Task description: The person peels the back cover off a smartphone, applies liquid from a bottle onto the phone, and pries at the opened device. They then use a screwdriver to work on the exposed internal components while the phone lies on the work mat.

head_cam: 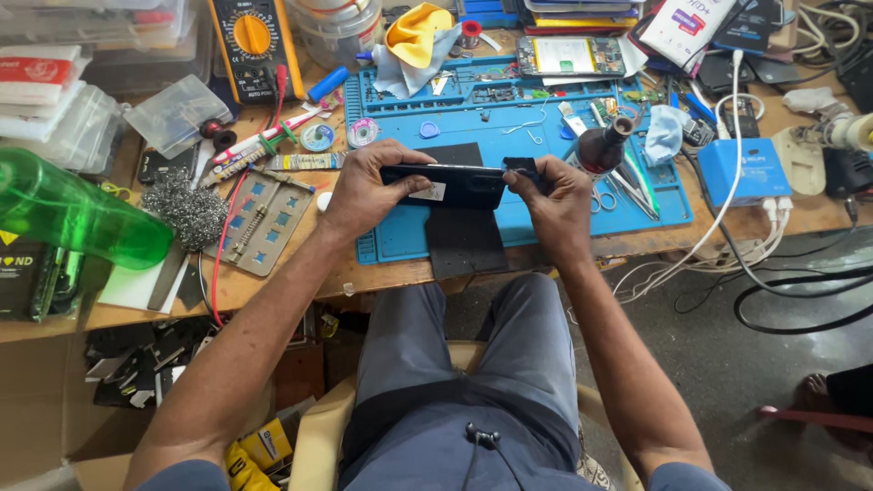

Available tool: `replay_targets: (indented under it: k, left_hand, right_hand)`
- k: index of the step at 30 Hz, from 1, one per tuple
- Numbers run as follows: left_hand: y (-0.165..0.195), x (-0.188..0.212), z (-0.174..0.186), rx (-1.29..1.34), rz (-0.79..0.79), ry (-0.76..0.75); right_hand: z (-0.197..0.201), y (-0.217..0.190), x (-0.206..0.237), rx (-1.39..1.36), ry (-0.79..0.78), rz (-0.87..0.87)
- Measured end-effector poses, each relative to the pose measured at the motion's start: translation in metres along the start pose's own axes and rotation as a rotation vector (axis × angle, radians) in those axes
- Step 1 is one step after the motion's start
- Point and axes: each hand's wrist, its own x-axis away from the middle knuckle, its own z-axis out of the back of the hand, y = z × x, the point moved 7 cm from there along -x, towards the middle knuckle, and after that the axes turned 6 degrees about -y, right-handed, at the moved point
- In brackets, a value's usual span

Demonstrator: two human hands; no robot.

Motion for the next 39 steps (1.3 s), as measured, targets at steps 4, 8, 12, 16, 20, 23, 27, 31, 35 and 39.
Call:
replay_targets:
  k: [4,8,12,16,20,23,27,31,35,39]
  left_hand:
    - [-0.001,-0.003,0.004,-0.054,-0.039,-0.007]
    - [-0.002,-0.005,0.006,-0.077,-0.031,-0.004]
    - [-0.003,-0.005,0.006,-0.089,-0.024,-0.006]
    - [-0.003,-0.005,0.005,-0.099,-0.023,-0.007]
    - [-0.002,-0.005,0.005,-0.102,-0.032,-0.005]
    - [-0.001,-0.005,0.004,-0.069,-0.041,-0.012]
    - [-0.001,-0.004,0.004,-0.095,-0.006,0.001]
    - [0.001,-0.003,0.004,-0.046,-0.020,0.002]
    - [-0.003,-0.003,0.004,-0.041,0.003,0.014]
    - [-0.005,-0.003,0.004,-0.024,0.018,0.018]
  right_hand:
    - [-0.001,-0.004,-0.009,0.097,-0.052,0.041]
    - [-0.002,-0.010,-0.014,0.161,-0.087,0.086]
    - [-0.003,-0.014,-0.017,0.267,-0.103,0.073]
    - [-0.004,-0.022,-0.021,0.278,-0.148,0.089]
    - [-0.006,-0.024,-0.025,0.337,-0.179,0.040]
    - [-0.006,-0.028,-0.026,0.351,-0.182,0.054]
    - [-0.004,-0.028,-0.027,0.239,-0.221,0.056]
    - [-0.001,-0.018,-0.028,0.077,-0.233,-0.043]
    - [-0.001,-0.015,-0.027,0.041,-0.176,-0.046]
    - [-0.012,-0.020,-0.026,0.198,-0.097,-0.031]
